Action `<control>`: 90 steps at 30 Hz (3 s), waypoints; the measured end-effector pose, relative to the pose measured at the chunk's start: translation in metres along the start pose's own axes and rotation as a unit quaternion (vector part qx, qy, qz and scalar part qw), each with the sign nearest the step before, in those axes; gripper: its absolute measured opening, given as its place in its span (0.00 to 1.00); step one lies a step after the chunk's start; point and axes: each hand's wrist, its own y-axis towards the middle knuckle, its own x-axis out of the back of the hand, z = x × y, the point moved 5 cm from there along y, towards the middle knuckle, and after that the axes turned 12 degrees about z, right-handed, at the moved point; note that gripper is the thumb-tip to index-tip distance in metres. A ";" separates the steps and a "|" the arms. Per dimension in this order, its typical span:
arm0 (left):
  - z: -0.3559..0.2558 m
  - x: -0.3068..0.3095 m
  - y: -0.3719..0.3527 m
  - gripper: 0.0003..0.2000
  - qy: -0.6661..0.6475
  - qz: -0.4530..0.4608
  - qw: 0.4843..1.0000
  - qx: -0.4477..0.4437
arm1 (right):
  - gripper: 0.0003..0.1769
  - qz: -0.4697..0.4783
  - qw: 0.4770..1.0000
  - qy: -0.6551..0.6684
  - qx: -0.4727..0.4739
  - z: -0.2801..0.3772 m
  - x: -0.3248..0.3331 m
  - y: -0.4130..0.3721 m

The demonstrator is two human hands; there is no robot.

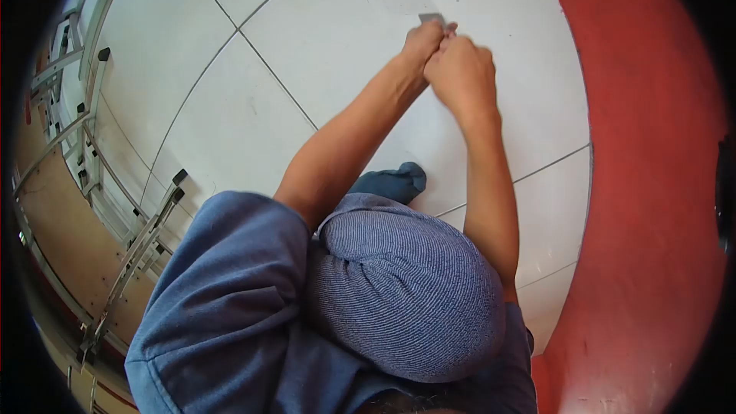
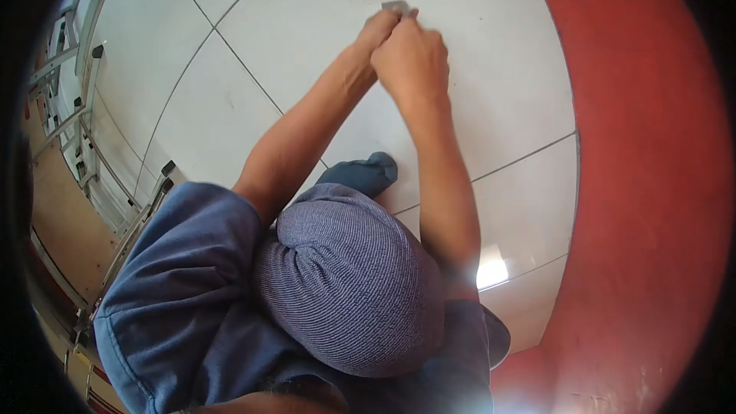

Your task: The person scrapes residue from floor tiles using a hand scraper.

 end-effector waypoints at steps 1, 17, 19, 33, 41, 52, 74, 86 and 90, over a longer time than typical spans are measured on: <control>-0.002 0.000 0.005 0.12 -0.012 0.001 1.000 -0.017 | 0.16 0.003 1.000 0.011 -0.007 -0.001 -0.001 0.003; -0.001 0.010 0.028 0.12 -0.014 0.046 0.998 -0.049 | 0.16 0.025 0.997 0.040 0.055 -0.011 -0.003 0.009; 0.027 0.033 0.009 0.13 -0.031 -0.025 0.998 -0.050 | 0.22 0.034 0.998 0.041 0.033 -0.020 -0.037 -0.010; -0.089 0.134 -0.051 0.08 -0.072 0.146 0.976 0.148 | 0.25 0.039 0.962 0.227 0.149 -0.027 -0.067 -0.082; -0.154 0.179 -0.046 0.12 0.203 -0.004 0.977 0.058 | 0.25 -0.276 0.942 -0.191 0.013 -0.148 -0.053 -0.086; -0.030 0.131 -0.050 0.16 0.089 0.045 0.994 0.048 | 0.26 -0.026 0.940 0.291 0.176 -0.029 -0.108 -0.089; 0.109 -0.041 -0.036 0.35 0.856 0.120 0.306 -0.398 | 0.23 -0.014 0.809 0.380 -0.449 -0.360 -0.099 -0.486; 0.161 -0.131 -0.031 0.29 0.926 0.233 0.033 -0.294 | 0.19 -0.133 0.798 0.300 -0.506 -0.352 -0.216 -0.638; 0.186 -0.172 -0.098 0.24 0.858 0.414 -0.196 -0.232 | 0.15 -0.230 0.785 0.241 -0.523 -0.369 -0.245 -0.611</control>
